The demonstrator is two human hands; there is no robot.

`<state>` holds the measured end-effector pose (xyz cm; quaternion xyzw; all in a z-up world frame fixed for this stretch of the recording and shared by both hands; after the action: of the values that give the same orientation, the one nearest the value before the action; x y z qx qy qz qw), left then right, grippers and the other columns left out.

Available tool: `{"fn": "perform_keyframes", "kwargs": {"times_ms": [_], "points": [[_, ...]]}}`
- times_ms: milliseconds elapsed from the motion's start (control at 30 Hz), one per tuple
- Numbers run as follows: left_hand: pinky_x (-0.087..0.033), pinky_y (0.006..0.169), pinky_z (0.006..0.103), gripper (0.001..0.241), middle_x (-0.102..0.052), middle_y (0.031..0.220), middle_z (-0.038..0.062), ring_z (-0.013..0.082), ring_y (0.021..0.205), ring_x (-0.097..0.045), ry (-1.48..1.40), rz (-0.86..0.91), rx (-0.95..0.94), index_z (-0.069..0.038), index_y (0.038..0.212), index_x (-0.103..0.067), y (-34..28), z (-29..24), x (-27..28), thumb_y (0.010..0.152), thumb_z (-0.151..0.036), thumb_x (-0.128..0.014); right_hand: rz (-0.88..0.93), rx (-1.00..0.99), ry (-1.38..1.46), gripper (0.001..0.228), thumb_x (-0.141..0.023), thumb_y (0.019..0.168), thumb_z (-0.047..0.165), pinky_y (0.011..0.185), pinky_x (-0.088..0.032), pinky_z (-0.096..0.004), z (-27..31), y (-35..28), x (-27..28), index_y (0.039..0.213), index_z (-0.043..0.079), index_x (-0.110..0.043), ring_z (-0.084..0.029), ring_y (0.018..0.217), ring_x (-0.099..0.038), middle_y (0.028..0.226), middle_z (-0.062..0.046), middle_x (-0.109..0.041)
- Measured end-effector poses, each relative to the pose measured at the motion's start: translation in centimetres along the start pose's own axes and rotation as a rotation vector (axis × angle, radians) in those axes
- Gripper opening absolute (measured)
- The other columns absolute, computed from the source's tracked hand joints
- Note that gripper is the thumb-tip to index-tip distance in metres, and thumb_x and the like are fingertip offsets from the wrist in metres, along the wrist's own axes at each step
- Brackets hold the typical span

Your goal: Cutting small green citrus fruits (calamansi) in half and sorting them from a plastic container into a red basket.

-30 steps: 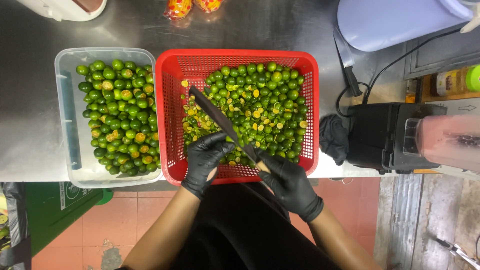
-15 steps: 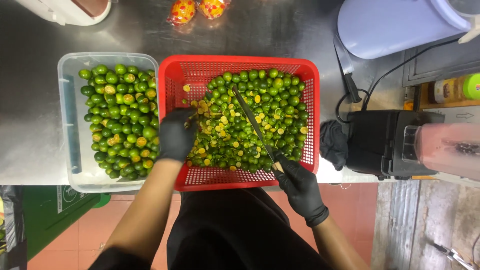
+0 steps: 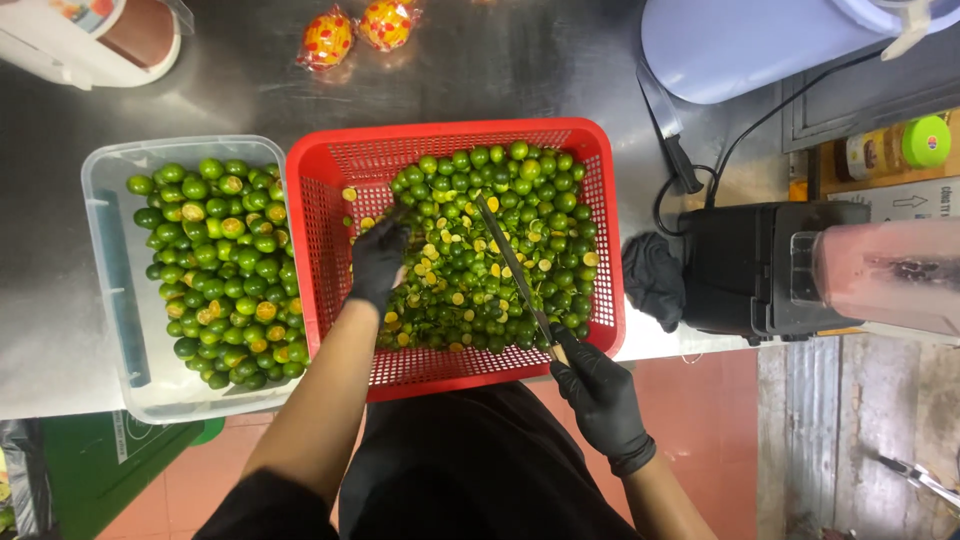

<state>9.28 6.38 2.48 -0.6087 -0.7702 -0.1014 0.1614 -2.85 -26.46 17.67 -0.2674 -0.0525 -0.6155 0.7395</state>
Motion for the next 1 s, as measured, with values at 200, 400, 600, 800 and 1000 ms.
{"fn": "perform_keyframes", "kwargs": {"times_ms": [200,400,600,800,1000], "points": [[-0.053,0.094,0.0358,0.040,-0.070,0.124,0.009,0.0291,0.109,-0.067,-1.257,0.118,0.614,-0.008,0.133,-0.064,-7.1,1.7,-2.9,0.095,0.003,-0.060,0.061,0.084,-0.010,0.043,-0.071,0.092,0.007,0.062,-0.055,-0.027,0.6,1.3,-2.0,0.133,-0.001,-0.064,-0.013,0.068,-0.063,0.101,-0.008,-0.076],[-0.056,0.098,0.0400,0.036,-0.064,0.116,0.007,0.0266,0.108,-0.067,-1.373,-0.026,0.584,-0.006,0.132,-0.064,-9.4,1.3,-2.0,0.098,0.004,-0.063,0.199,0.386,-0.213,0.048,-0.074,0.089,0.010,0.084,-0.057,-0.036,7.9,1.3,-4.1,0.133,-0.002,-0.062,-0.034,0.100,-0.074,0.116,-0.021,-0.072],[-0.054,0.104,0.0398,0.028,-0.070,0.120,0.012,0.0246,0.111,-0.067,-1.426,-0.051,0.512,0.001,0.124,-0.066,-9.5,-0.4,-0.5,0.097,0.004,-0.062,0.270,0.413,-0.167,0.047,-0.072,0.093,0.010,0.090,-0.055,-0.036,8.7,0.8,-5.2,0.137,0.000,-0.061,-0.034,0.107,-0.071,0.123,-0.020,-0.070],[-0.055,0.100,0.0371,0.027,-0.071,0.120,0.011,0.0234,0.109,-0.068,-1.303,-0.130,0.539,0.002,0.124,-0.067,-10.1,1.3,-0.2,0.097,0.003,-0.063,0.269,0.497,-0.216,0.045,-0.073,0.093,0.012,0.095,-0.054,-0.040,9.1,0.1,-5.1,0.135,0.001,-0.063,-0.037,0.113,-0.068,0.130,-0.021,-0.067],[-0.057,0.096,0.0350,0.025,-0.072,0.113,0.012,0.0231,0.103,-0.070,-1.204,-0.072,0.502,0.005,0.121,-0.066,-10.9,0.0,-0.6,0.097,0.004,-0.062,0.328,0.394,-0.199,0.045,-0.070,0.095,0.012,0.092,-0.054,-0.038,9.6,1.0,-5.6,0.137,0.000,-0.061,-0.036,0.111,-0.070,0.125,-0.022,-0.070]]}}
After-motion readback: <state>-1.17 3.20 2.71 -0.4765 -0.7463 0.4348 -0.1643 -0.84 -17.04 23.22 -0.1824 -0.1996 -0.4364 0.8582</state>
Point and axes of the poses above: each hand's wrist, its own y-axis towards the middle knuckle, its own x-axis out of the back of the hand, z = x × y, the point moved 10 cm from there along y, towards the middle knuckle
